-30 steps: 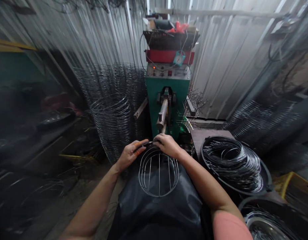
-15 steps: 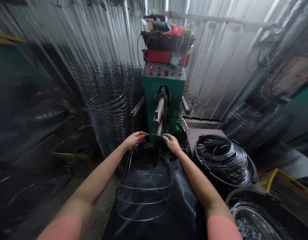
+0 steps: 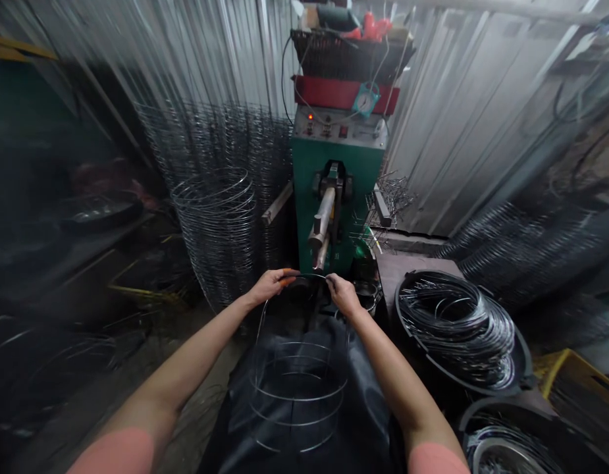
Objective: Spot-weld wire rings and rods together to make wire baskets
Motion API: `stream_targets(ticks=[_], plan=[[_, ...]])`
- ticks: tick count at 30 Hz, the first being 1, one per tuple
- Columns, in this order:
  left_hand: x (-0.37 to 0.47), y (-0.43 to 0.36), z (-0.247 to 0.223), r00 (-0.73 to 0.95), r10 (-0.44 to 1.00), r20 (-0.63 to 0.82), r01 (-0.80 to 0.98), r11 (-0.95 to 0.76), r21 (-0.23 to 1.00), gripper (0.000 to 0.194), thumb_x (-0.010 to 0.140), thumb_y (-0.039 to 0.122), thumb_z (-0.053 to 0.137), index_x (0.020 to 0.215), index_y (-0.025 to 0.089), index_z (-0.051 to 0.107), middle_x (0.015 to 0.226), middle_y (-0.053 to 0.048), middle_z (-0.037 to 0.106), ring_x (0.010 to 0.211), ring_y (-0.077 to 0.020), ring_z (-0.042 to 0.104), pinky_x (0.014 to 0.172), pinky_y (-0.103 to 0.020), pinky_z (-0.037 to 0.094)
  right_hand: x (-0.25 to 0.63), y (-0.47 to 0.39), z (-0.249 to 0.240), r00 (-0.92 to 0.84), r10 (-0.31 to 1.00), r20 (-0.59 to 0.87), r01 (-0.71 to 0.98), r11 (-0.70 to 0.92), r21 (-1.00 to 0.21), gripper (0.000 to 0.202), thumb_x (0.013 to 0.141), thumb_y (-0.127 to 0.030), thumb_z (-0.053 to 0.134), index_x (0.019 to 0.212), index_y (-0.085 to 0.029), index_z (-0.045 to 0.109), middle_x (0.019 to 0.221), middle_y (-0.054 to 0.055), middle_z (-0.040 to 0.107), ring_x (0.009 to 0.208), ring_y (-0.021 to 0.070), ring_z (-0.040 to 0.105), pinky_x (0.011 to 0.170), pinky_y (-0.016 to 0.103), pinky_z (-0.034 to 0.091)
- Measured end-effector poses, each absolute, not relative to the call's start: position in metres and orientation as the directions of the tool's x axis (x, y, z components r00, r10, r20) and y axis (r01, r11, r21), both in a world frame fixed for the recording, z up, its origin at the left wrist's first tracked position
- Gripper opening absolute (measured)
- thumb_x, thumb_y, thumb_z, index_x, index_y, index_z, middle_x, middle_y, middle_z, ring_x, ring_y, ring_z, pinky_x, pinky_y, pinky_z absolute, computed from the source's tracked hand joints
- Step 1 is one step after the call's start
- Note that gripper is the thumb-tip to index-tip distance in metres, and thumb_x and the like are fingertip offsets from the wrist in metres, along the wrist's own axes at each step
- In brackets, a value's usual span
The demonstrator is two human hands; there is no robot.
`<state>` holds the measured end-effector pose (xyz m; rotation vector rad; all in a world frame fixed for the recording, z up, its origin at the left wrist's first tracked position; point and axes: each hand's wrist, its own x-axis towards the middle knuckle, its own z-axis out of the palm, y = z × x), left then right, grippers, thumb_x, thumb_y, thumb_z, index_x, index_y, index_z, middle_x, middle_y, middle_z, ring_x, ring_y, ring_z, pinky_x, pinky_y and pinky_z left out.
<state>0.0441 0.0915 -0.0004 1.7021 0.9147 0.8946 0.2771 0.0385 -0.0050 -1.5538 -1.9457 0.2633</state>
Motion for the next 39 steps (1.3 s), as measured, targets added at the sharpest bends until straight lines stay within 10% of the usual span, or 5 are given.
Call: stream_targets(ticks=[4, 8, 14, 26, 39], plan=[[0.047, 0.099, 0.0, 0.505, 0.815, 0.285, 0.151, -0.409, 0.9, 0.029, 0.07, 0.023, 0.064, 0.099, 0.022, 0.07, 0.078, -0.003, 0.068, 0.072, -0.0161, 0.059, 0.065, -0.023, 0.045, 0.276, 0.044, -0.003, -0.183, 0.968, 0.175, 0.974, 0.203, -0.105, 0.043, 0.091, -0.022, 0.033, 0.132, -0.028, 0.044, 0.088, 0.008, 0.065, 0.072, 0.0193, 0.062, 0.064, 0.026, 0.045], [0.052, 0.108, 0.005, 0.54, 0.779, 0.318, 0.204, -0.488, 0.848, 0.033, 0.069, 0.015, 0.062, 0.099, 0.024, 0.07, 0.071, -0.001, 0.068, 0.068, -0.0154, 0.06, 0.072, -0.025, 0.045, 0.277, 0.052, 0.001, -0.2, 0.976, 0.085, 0.98, 0.197, 0.042, 0.048, 0.089, -0.017, 0.032, 0.135, -0.028, 0.039, 0.092, 0.01, 0.065, 0.073, 0.0214, 0.063, 0.061, 0.027, 0.044], [0.059, 0.127, 0.012, 0.592, 0.77, 0.238, 0.24, -0.45, 0.86, 0.032, 0.067, 0.012, 0.059, 0.095, 0.021, 0.071, 0.085, -0.001, 0.072, 0.083, -0.0191, 0.063, 0.077, -0.028, 0.047, 0.279, 0.069, 0.01, -0.191, 0.981, 0.032, 0.977, 0.193, -0.09, 0.041, 0.089, -0.02, 0.036, 0.127, -0.026, 0.048, 0.097, 0.008, 0.068, 0.084, 0.0219, 0.064, 0.066, 0.026, 0.043], [0.06, 0.136, 0.014, 0.583, 0.806, 0.103, 0.288, -0.324, 0.901, 0.028, 0.07, 0.015, 0.06, 0.096, 0.018, 0.071, 0.062, 0.0, 0.066, 0.045, -0.0103, 0.049, 0.045, -0.02, 0.037, 0.285, 0.08, 0.006, -0.178, 0.979, 0.099, 0.907, 0.202, -0.369, 0.028, 0.088, -0.025, 0.044, 0.11, -0.026, 0.061, 0.085, 0.003, 0.07, 0.076, 0.0187, 0.064, 0.061, 0.021, 0.042], [0.061, 0.136, 0.016, 0.588, 0.807, 0.053, 0.351, -0.313, 0.882, 0.027, 0.074, 0.022, 0.059, 0.098, 0.018, 0.07, 0.046, 0.005, 0.051, 0.035, -0.0074, 0.036, 0.041, -0.021, 0.029, 0.281, 0.077, 0.002, -0.164, 0.98, 0.114, 0.943, 0.19, -0.273, 0.028, 0.092, -0.029, 0.037, 0.111, -0.025, 0.058, 0.085, 0.004, 0.07, 0.079, 0.0193, 0.065, 0.061, 0.022, 0.039]])
